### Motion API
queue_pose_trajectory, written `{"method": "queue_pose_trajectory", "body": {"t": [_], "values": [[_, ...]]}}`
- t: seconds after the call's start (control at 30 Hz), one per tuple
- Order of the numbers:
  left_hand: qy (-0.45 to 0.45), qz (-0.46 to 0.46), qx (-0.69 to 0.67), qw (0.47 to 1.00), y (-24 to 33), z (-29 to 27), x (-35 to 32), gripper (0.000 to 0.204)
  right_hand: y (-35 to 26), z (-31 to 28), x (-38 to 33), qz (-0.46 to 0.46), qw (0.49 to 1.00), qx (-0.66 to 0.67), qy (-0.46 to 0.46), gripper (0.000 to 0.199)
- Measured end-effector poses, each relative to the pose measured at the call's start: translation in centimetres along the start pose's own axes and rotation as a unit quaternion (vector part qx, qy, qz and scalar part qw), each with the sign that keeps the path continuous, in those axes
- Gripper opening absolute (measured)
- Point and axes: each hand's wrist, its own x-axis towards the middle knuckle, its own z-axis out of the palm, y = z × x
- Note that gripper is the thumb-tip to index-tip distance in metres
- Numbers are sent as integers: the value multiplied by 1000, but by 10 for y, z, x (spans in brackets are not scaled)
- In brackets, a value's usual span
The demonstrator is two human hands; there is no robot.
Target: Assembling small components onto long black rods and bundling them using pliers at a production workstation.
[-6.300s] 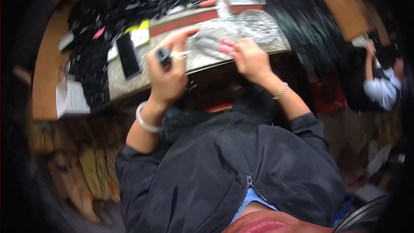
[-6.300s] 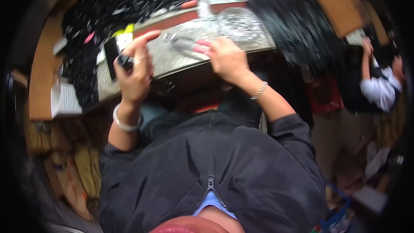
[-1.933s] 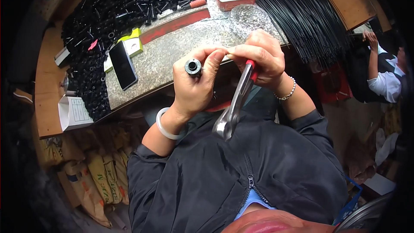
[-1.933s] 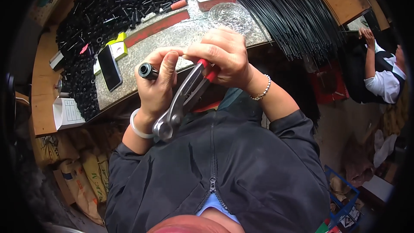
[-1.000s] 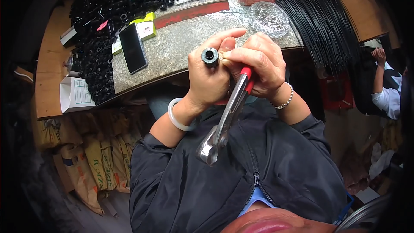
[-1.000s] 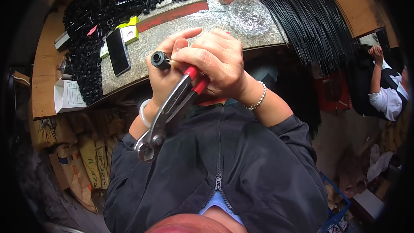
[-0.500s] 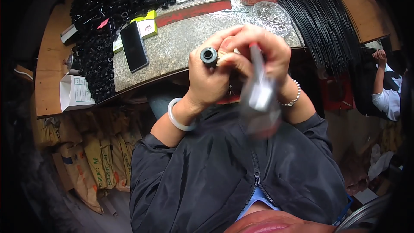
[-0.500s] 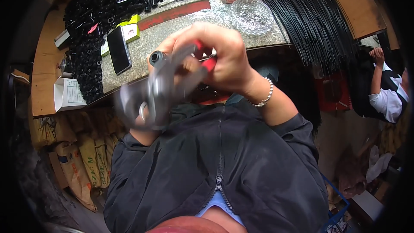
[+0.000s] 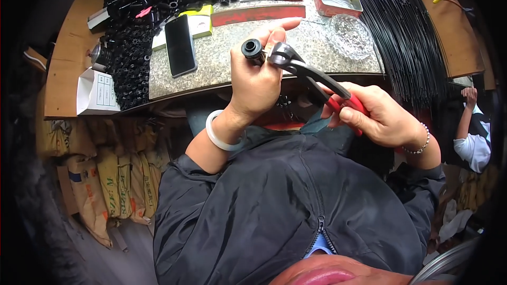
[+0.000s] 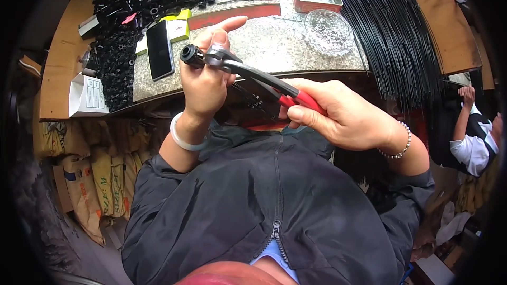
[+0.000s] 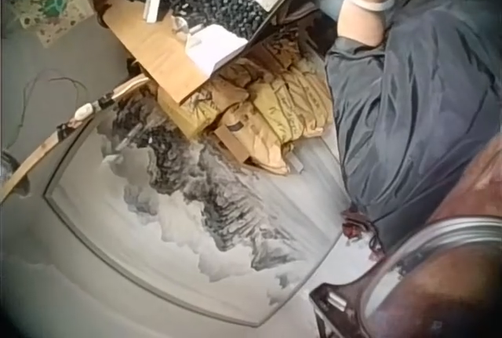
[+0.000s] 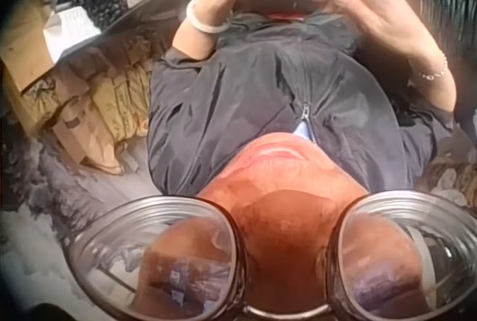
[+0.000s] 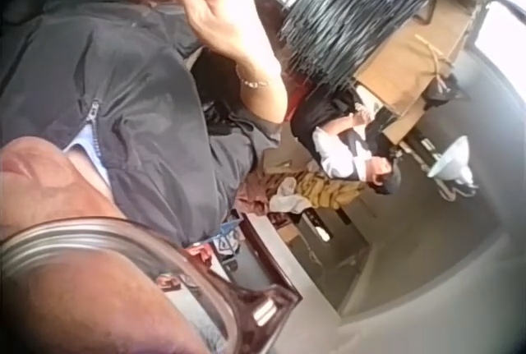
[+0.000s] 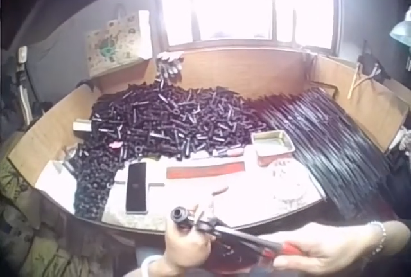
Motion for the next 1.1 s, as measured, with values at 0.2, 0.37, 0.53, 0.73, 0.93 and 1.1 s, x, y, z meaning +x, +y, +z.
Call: {"method": "queue_pose_trajectory", "body": {"t": [0.2,0.37,0.53,0.73,0.93,1.1], "values": [[3,10,18,1000,-7,1,0,34,-25,-15,-1,51,991,-119,-30,37],[3,4,44,999,-9,-1,-2,31,-58,-23,-1,154,982,-103,-47,31],[-9,7,82,997,-7,0,-2,29,-54,-18,0,265,960,-78,-53,27],[-7,12,54,998,10,4,0,31,-12,-5,1,8,994,-106,7,24],[5,1,64,998,13,2,0,24,-32,-14,-3,7,979,-204,26,27],[-30,3,118,993,20,4,3,23,-44,-13,-10,-16,948,-305,90,24]]}}
